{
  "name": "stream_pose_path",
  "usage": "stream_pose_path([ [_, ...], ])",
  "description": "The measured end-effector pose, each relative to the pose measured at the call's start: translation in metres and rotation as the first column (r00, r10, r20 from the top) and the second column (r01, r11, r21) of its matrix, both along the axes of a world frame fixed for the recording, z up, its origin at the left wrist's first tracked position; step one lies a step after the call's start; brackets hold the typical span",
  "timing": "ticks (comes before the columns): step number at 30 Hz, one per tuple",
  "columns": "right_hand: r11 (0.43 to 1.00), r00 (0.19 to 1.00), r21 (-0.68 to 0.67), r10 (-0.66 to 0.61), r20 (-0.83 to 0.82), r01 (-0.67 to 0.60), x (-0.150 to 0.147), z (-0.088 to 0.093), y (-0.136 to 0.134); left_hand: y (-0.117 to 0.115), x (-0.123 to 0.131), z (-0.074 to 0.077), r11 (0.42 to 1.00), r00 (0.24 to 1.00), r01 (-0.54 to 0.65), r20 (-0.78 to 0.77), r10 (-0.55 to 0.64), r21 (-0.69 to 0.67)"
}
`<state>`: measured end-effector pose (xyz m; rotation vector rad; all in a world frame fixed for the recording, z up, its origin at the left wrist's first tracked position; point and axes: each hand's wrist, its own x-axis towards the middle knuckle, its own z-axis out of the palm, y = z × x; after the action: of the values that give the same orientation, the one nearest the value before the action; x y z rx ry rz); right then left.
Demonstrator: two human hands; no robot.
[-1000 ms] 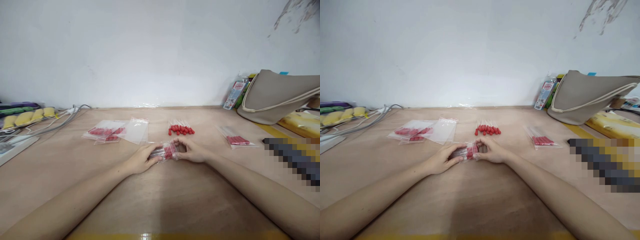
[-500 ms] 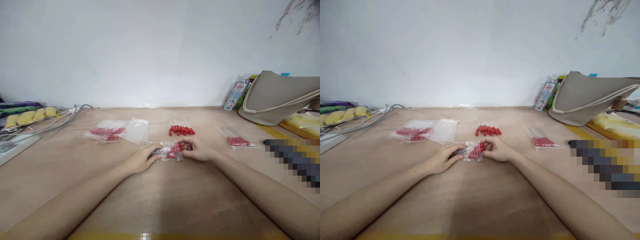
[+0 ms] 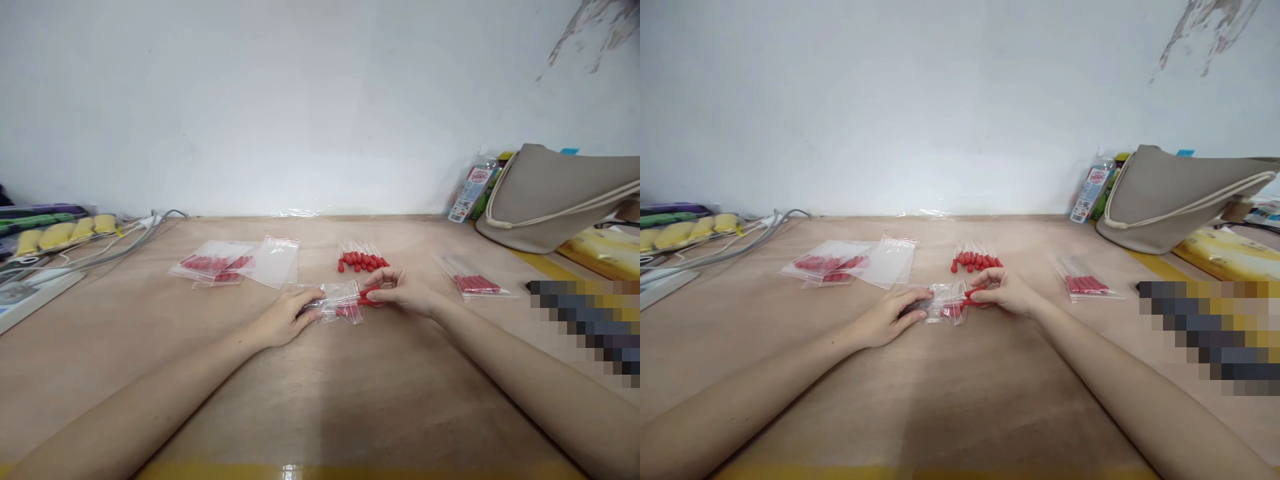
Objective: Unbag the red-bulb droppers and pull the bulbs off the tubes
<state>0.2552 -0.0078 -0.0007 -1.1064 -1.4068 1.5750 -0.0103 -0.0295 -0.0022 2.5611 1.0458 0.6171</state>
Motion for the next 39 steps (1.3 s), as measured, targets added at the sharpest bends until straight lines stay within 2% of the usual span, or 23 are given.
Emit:
stream_pose_path([
  [6,0.969,0.981,-0.197,-0.17,-0.088,0.15,0.001,0.004,0.0,0.001,-0.001,-0.003,1.0,1.0,0.001,0.006,-0.001,0.008],
  [10,0.951,0.972,-0.245,-0.216,-0.094,0.188,-0.006,0.005,-0.004,0.001,-0.001,-0.004,1.0,1.0,0.002,0.006,-0.002,0.01],
  [13,0.956,0.972,-0.215,-0.22,-0.087,0.197,-0.011,0.006,-0.006,0.001,-0.001,-0.003,1.0,1.0,-0.003,0.002,0.003,0.011],
  [16,0.963,0.973,-0.152,-0.23,-0.032,0.223,-0.003,0.014,-0.004,0.001,-0.001,-0.002,1.0,1.0,-0.005,0.0,0.005,0.007],
  [20,0.968,0.97,0.106,-0.234,0.063,0.226,0.037,0.039,0.01,0.0,-0.001,0.0,1.0,1.0,-0.013,-0.007,0.013,-0.002],
  [22,0.887,0.929,0.321,-0.366,0.045,0.334,0.06,0.049,0.018,0.0,-0.001,0.0,1.0,1.0,-0.018,-0.012,0.018,0.0],
  [23,0.817,0.898,0.418,-0.44,0.01,0.396,0.069,0.051,0.022,0.0,-0.001,0.0,1.0,1.0,-0.019,-0.011,0.019,0.004],
  [25,0.623,0.794,0.585,-0.605,-0.061,0.52,0.079,0.047,0.029,0.0,-0.001,-0.001,1.0,1.0,-0.014,-0.004,0.014,0.014],
  [27,0.432,0.663,0.709,-0.746,-0.068,0.558,0.079,0.034,0.036,0.001,-0.001,-0.002,1.0,1.0,-0.007,0.005,0.007,0.019],
  [28,0.386,0.62,0.756,-0.784,-0.033,0.528,0.077,0.025,0.039,0.001,-0.001,-0.002,1.0,1.0,-0.004,0.007,0.004,0.019],
  [30,0.364,0.596,0.826,-0.802,0.044,0.429,0.069,0.007,0.043,0.002,-0.001,-0.003,1.0,1.0,0.002,0.012,-0.002,0.02],
  [34,0.384,0.617,0.898,-0.766,0.18,0.214,0.057,-0.016,0.048,0.001,-0.001,-0.003,1.0,1.0,-0.001,0.016,0.001,0.029],
  [37,0.404,0.608,0.912,-0.74,0.287,0.062,0.052,-0.018,0.046,0.001,-0.001,-0.003,1.0,1.0,0.001,0.018,-0.002,0.028],
  [39,0.44,0.593,0.897,-0.711,0.377,-0.043,0.049,-0.015,0.043,0.0,0.0,-0.002,1.0,1.0,0.009,0.019,-0.009,0.027],
])
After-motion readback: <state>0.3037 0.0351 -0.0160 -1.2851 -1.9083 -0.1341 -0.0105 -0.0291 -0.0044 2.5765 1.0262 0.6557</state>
